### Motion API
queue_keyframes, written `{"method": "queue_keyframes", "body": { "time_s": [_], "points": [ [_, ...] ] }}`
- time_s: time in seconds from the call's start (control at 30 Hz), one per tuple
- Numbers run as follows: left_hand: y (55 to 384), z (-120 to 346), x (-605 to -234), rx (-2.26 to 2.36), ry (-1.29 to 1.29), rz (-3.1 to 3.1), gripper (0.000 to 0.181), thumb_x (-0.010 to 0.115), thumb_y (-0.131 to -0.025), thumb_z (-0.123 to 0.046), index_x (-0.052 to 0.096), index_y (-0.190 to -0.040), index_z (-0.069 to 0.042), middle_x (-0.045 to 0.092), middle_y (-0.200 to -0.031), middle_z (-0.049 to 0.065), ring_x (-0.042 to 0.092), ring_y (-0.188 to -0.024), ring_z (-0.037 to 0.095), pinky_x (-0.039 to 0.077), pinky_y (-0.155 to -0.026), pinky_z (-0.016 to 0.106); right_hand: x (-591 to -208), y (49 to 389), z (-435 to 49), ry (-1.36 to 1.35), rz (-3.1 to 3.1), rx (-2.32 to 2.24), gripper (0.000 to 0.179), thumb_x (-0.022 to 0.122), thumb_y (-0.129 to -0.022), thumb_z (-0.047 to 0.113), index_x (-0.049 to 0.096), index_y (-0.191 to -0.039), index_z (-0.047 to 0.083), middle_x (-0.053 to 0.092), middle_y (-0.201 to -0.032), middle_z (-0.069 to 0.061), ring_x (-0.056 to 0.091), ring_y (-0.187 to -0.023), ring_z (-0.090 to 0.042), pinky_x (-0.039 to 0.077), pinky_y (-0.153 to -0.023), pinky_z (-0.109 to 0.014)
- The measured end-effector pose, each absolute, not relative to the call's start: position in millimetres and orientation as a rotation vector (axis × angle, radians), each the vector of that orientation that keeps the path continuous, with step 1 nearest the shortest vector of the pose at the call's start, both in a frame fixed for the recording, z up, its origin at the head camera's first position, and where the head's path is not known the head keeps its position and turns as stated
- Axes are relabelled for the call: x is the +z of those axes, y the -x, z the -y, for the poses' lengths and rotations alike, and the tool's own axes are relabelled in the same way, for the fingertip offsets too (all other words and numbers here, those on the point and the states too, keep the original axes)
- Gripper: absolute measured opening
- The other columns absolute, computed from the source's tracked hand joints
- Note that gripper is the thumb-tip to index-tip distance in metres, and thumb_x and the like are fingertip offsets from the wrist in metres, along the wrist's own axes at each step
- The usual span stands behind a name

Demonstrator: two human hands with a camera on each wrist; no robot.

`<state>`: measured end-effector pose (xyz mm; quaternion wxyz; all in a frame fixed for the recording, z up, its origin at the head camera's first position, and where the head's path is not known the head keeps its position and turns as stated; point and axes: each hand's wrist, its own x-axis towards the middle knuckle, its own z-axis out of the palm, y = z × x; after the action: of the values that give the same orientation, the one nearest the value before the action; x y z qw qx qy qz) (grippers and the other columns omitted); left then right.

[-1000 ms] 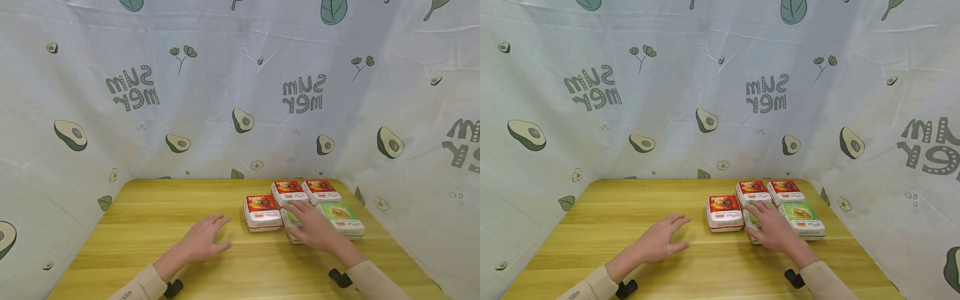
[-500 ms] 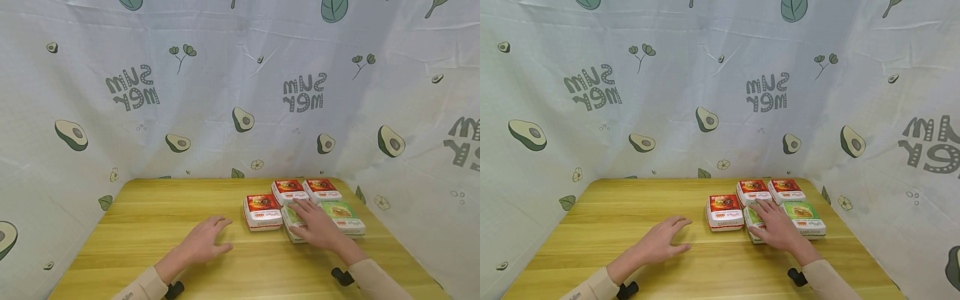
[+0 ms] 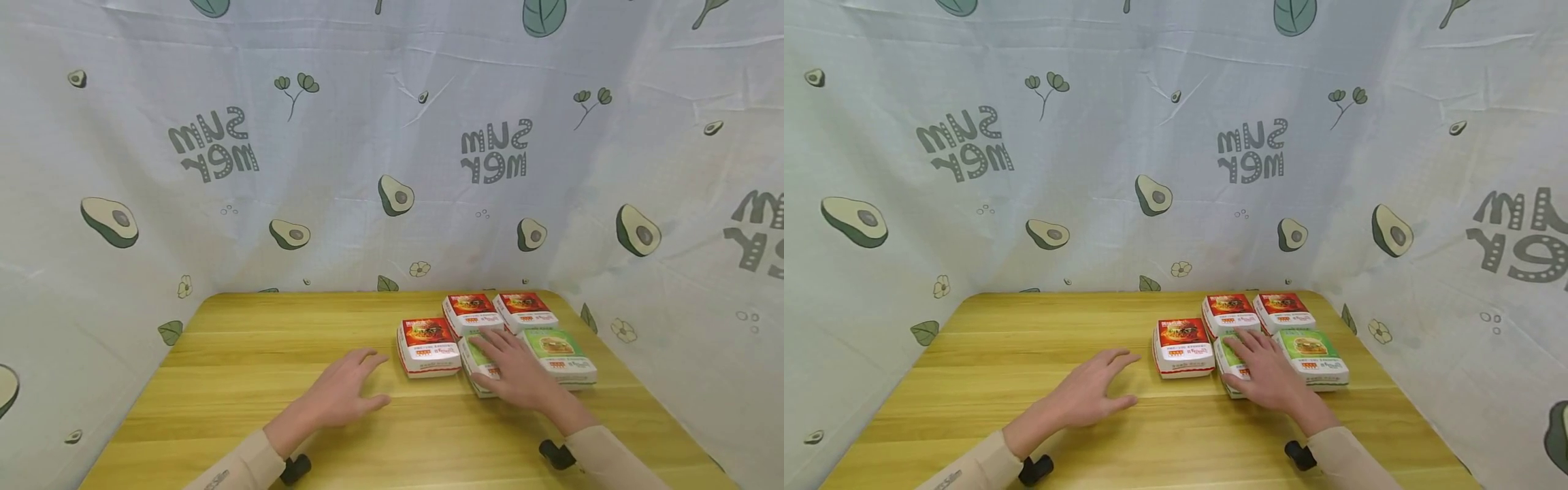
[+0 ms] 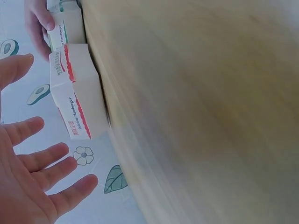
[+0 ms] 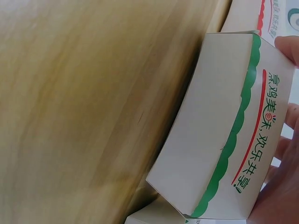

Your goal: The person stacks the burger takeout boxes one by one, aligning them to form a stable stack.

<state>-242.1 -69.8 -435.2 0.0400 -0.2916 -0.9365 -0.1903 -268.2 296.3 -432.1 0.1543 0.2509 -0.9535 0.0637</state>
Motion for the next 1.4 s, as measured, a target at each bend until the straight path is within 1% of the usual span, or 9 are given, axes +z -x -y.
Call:
{"method": "queue_keyframes", "body": {
  "time_s": [0.17, 0.43, 0.6, 0.8, 1.03, 1.17, 1.4],
  "points": [
    [249, 57, -432, -0.605, 0.897, 2.863, 0.074, 0.063, -0.093, -0.057, 0.042, -0.153, -0.02, 0.041, -0.156, 0.009, 0.041, -0.143, 0.029, 0.04, -0.111, 0.053, -432, 267, -297, -0.712, 2.744, 0.195, 0.067, 0.069, -0.09, 0.049, 0.053, -0.145, 0.014, 0.046, -0.153, -0.017, 0.04, -0.14, -0.045, 0.032, -0.107, -0.071],
    [261, 36, -426, -0.701, 0.858, 2.851, 0.08, 0.069, -0.09, -0.053, 0.035, -0.157, -0.025, 0.033, -0.161, 0.01, 0.035, -0.147, 0.031, 0.039, -0.112, 0.054, -434, 269, -298, -0.715, 2.747, 0.201, 0.068, 0.067, -0.091, 0.052, 0.053, -0.146, 0.014, 0.046, -0.154, -0.017, 0.04, -0.14, -0.046, 0.032, -0.107, -0.071],
    [274, 24, -428, -0.715, 0.837, 2.837, 0.084, 0.07, -0.089, -0.054, 0.033, -0.158, -0.025, 0.028, -0.163, 0.011, 0.031, -0.148, 0.031, 0.038, -0.112, 0.055, -434, 268, -298, -0.713, 2.746, 0.206, 0.068, 0.068, -0.091, 0.051, 0.053, -0.145, 0.013, 0.047, -0.153, -0.017, 0.041, -0.139, -0.046, 0.032, -0.107, -0.071],
    [290, 14, -430, -0.769, 0.819, 2.84, 0.091, 0.072, -0.084, -0.057, 0.03, -0.159, -0.028, 0.022, -0.165, 0.011, 0.025, -0.151, 0.031, 0.034, -0.114, 0.058, -432, 267, -296, -0.707, 2.76, 0.217, 0.067, 0.07, -0.09, 0.048, 0.053, -0.145, 0.013, 0.047, -0.152, -0.018, 0.04, -0.139, -0.046, 0.032, -0.107, -0.07],
    [303, 3, -432, -0.815, 0.8, 2.881, 0.097, 0.075, -0.079, -0.062, 0.03, -0.158, -0.031, 0.019, -0.166, 0.012, 0.023, -0.151, 0.033, 0.034, -0.112, 0.062, -430, 267, -295, -0.692, 2.784, 0.223, 0.069, 0.069, -0.09, 0.049, 0.052, -0.146, 0.014, 0.045, -0.153, -0.018, 0.039, -0.14, -0.046, 0.031, -0.109, -0.069],
    [309, -2, -434, -0.841, 0.783, 2.906, 0.101, 0.079, -0.075, -0.061, 0.03, -0.158, -0.032, 0.016, -0.167, 0.01, 0.02, -0.153, 0.032, 0.032, -0.113, 0.061, -430, 267, -295, -0.692, 2.783, 0.227, 0.069, 0.07, -0.09, 0.05, 0.053, -0.146, 0.013, 0.045, -0.153, -0.018, 0.039, -0.14, -0.046, 0.031, -0.108, -0.07],
    [315, -8, -438, -0.875, 0.77, 2.932, 0.105, 0.082, -0.073, -0.059, 0.028, -0.159, -0.034, 0.014, -0.168, 0.013, 0.018, -0.153, 0.032, 0.031, -0.114, 0.063, -431, 267, -295, -0.692, 2.794, 0.222, 0.069, 0.069, -0.09, 0.05, 0.052, -0.146, 0.014, 0.045, -0.154, -0.017, 0.038, -0.14, -0.046, 0.031, -0.108, -0.07]
  ]
}}
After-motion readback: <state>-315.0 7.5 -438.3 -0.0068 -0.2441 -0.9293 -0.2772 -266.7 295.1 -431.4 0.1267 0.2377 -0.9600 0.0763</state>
